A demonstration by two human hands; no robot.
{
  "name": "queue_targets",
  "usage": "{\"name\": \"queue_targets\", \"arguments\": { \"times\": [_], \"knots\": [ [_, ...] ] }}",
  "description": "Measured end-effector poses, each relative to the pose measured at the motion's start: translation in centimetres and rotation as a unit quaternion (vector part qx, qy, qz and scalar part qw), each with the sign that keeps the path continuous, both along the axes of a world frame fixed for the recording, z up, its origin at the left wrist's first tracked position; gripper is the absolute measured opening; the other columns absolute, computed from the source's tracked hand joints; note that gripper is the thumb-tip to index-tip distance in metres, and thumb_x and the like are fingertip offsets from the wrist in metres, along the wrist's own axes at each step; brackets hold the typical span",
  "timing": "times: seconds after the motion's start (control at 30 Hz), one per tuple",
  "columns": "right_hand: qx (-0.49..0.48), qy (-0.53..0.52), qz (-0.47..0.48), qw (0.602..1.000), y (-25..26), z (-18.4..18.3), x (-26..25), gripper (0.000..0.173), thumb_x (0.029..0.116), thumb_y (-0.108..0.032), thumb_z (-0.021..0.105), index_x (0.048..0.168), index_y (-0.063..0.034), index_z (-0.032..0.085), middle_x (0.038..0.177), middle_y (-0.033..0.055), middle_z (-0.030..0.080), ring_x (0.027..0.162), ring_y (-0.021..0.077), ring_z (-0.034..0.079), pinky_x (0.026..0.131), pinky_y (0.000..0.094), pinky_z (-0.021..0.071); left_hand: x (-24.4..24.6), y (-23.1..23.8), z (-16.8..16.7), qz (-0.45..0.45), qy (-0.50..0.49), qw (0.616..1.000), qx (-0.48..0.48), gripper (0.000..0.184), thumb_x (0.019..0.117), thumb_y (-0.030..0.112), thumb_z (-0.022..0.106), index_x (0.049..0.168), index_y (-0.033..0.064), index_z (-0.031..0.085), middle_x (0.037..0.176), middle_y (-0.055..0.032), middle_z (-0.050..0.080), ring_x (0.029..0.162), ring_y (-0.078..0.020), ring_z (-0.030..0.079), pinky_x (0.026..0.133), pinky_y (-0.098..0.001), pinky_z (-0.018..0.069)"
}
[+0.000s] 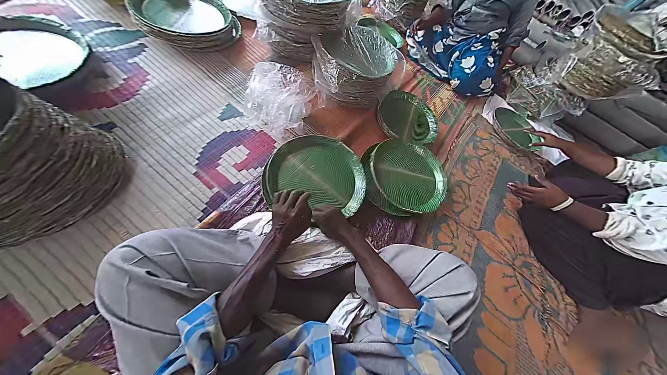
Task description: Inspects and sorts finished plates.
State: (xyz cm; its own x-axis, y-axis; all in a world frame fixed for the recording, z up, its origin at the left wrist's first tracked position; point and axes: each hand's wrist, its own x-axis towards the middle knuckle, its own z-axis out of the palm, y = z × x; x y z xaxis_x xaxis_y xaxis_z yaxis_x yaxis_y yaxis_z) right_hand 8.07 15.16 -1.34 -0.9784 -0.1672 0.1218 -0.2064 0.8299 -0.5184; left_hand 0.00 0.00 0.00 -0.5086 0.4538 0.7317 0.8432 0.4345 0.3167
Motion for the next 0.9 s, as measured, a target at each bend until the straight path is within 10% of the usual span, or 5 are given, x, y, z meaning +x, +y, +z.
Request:
{"name": "queue_targets", "arguments": {
  "times": [0.1,0.23,0.37,0.5,0.9],
  "knots": [
    [0.004,-0.085,0.025,0.996,0.1,0.0,-0.3,0.023,0.1013,-0.008,0.055,0.102,0.0053,0.074,0.109,0.0218,0.073,0.109,0.0367,0.069,0.099,0.0508,0.0523,-0.2,-1.2,0.1,-0.018,-0.117,0.981,-0.151,0.03,0.0966,0.014,0.051,0.111,0.0008,0.074,0.107,-0.0227,0.073,0.102,-0.0429,0.07,0.094,-0.0592,0.0508],
    [0.042,0.043,-0.308,0.949,5.9,2.5,0.8,0.024,0.0986,-0.019,0.066,0.104,0.0022,0.077,0.103,0.0219,0.073,0.101,0.0382,0.071,0.091,0.0549,0.0555,-0.6,-0.3,1.2,-0.026,-0.347,0.803,-0.484,0.043,0.1064,0.03,0.044,0.12,-0.0034,0.067,0.127,-0.0285,0.064,0.126,-0.0471,0.056,0.11,-0.0631,0.0366],
    [0.088,-0.19,-0.435,0.876,10.1,5.2,1.9,0.059,0.0951,-0.044,0.071,0.137,-0.0038,0.064,0.141,0.0206,0.06,0.133,0.0376,0.056,0.11,0.059,0.0415,-0.7,-0.3,1.3,-0.012,-0.35,0.823,-0.448,0.046,0.1081,0.034,0.043,0.124,-0.0023,0.066,0.125,-0.0265,0.067,0.125,-0.0436,0.06,0.112,-0.0605,0.037],
    [0.103,-0.277,-0.444,0.846,11.0,4.1,1.7,0.033,0.1043,-0.026,0.056,0.124,-0.0053,0.071,0.133,0.0176,0.067,0.128,0.0333,0.061,0.109,0.0557,0.043,-0.8,-0.7,0.6,-0.058,-0.322,0.838,-0.437,0.043,0.1071,0.032,0.045,0.129,0.0019,0.066,0.128,-0.0241,0.065,0.126,-0.0428,0.058,0.111,-0.0602,0.0373],
    [0.046,-0.258,-0.433,0.862,12.0,2.5,1.7,0.032,0.1051,-0.023,0.056,0.126,-0.0036,0.07,0.134,0.0195,0.066,0.128,0.034,0.061,0.108,0.0529,0.0462,-0.6,-0.6,0.3,-0.087,-0.318,0.817,-0.474,0.04,0.1068,0.03,0.044,0.123,0.0015,0.067,0.123,-0.0246,0.067,0.123,-0.0428,0.06,0.11,-0.0602,0.0371]
  ]
}}
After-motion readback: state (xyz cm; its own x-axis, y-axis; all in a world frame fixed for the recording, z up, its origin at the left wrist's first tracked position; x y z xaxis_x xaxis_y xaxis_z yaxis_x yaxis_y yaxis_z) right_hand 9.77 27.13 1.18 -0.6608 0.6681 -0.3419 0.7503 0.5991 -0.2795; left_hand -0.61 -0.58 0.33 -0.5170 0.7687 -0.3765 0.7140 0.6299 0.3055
